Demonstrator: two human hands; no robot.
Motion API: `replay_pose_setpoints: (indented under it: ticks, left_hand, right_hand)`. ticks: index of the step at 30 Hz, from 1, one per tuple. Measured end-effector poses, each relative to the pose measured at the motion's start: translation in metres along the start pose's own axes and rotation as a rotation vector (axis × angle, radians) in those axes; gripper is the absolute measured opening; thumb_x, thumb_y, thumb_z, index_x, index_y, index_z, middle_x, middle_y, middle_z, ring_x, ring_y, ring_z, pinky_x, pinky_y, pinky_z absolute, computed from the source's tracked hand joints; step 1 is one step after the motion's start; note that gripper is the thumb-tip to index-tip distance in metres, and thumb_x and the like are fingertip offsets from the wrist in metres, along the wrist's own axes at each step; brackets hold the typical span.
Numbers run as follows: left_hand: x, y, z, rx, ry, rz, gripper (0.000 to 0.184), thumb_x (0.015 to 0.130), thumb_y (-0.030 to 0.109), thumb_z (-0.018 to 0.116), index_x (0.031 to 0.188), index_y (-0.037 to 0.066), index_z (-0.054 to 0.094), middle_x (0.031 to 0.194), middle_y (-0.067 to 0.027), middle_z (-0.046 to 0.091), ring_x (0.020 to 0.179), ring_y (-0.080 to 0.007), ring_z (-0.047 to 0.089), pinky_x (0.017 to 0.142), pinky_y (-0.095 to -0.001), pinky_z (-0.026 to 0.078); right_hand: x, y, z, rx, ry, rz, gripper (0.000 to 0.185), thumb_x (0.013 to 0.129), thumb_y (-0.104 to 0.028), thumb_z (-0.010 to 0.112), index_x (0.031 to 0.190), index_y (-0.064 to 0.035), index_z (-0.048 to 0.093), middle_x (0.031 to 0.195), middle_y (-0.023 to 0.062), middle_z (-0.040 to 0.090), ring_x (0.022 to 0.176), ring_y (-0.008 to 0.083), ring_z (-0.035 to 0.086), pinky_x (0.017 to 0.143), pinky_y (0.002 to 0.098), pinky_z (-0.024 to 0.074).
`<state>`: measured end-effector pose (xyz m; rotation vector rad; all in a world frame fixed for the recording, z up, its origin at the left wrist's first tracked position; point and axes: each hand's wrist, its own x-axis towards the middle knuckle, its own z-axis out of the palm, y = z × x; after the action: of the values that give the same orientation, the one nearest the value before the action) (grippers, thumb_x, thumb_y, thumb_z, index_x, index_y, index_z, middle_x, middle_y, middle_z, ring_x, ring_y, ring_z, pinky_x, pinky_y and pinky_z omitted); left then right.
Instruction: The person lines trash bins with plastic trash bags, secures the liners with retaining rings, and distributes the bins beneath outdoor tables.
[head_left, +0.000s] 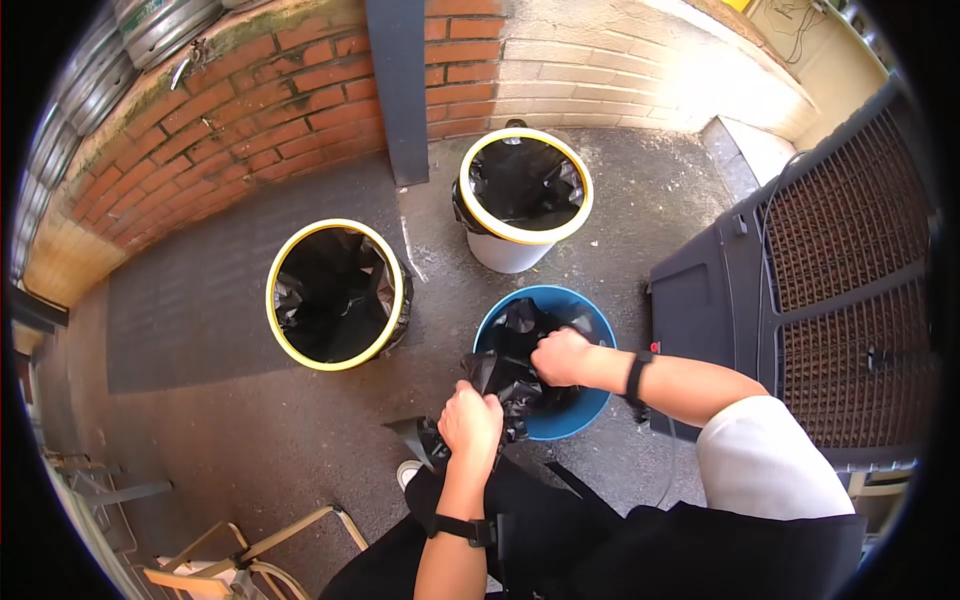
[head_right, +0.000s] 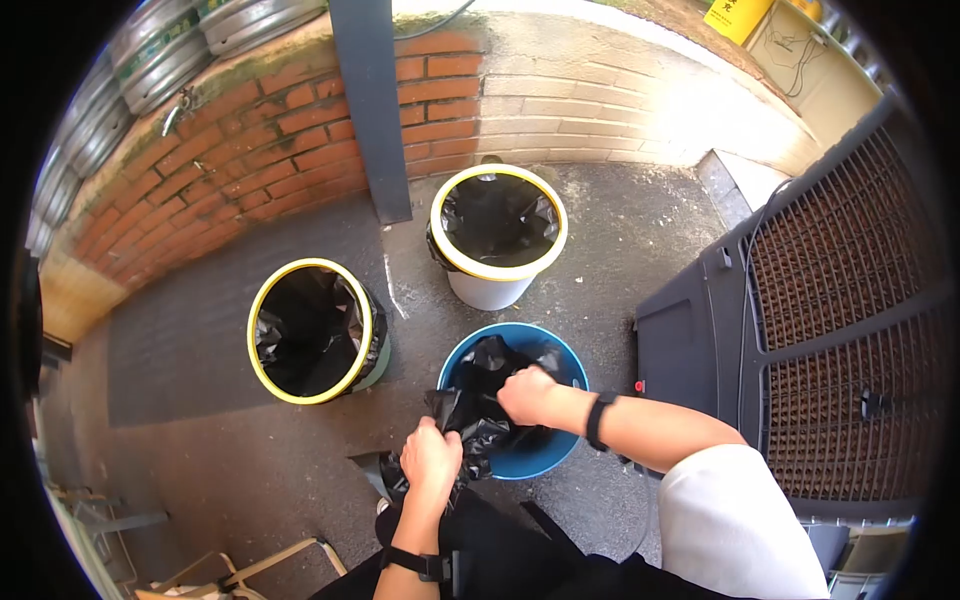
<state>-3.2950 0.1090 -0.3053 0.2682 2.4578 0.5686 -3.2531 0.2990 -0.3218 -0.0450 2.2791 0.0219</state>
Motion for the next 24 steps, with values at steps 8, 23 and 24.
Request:
replay_pose_setpoints:
  ticks: [8,23,24]
  left_hand:
    - [-0.017,-0.024,-0.031,-0.175,0.211,0.168,0.038,0.075,0.008,0.072,0.108,0.009,0.054,0.103,-0.0116,0.066,0.100,-0.0349,0.065,0.082,-0.0463,0.050]
    - [0.002,-0.049,-0.017,-0.781,0.153,0.075,0.026,0.099,0.025,0.053,0.089,0.001,0.059,0.079,-0.0022,0.058,0.072,-0.0110,0.052,0.069,-0.0270,0.042]
    - [0.006,-0.054,-0.014,-0.752,0.189,0.055,0.030,0.099,0.027,0.052,0.086,0.000,0.059,0.075,-0.0038,0.058,0.068,-0.0129,0.053,0.067,-0.0289,0.043]
  right_hand:
    - [-0.069,0.013,0.036,0.271,0.747,0.224,0.020,0.084,-0.017,0.064,0.098,-0.0039,0.061,0.093,0.0139,0.062,0.088,0.0314,0.066,0.074,0.0400,0.0553]
    - [-0.013,0.002,0.007,0.085,1.059,0.013,0.028,0.083,-0.014,0.054,0.110,-0.0095,0.057,0.102,0.0103,0.054,0.102,0.0265,0.053,0.087,0.0386,0.0418]
    - [-0.021,0.008,0.007,0.037,1.123,0.042,0.028,0.082,-0.014,0.054,0.109,-0.0093,0.057,0.104,0.0113,0.054,0.104,0.0275,0.053,0.088,0.0392,0.0417]
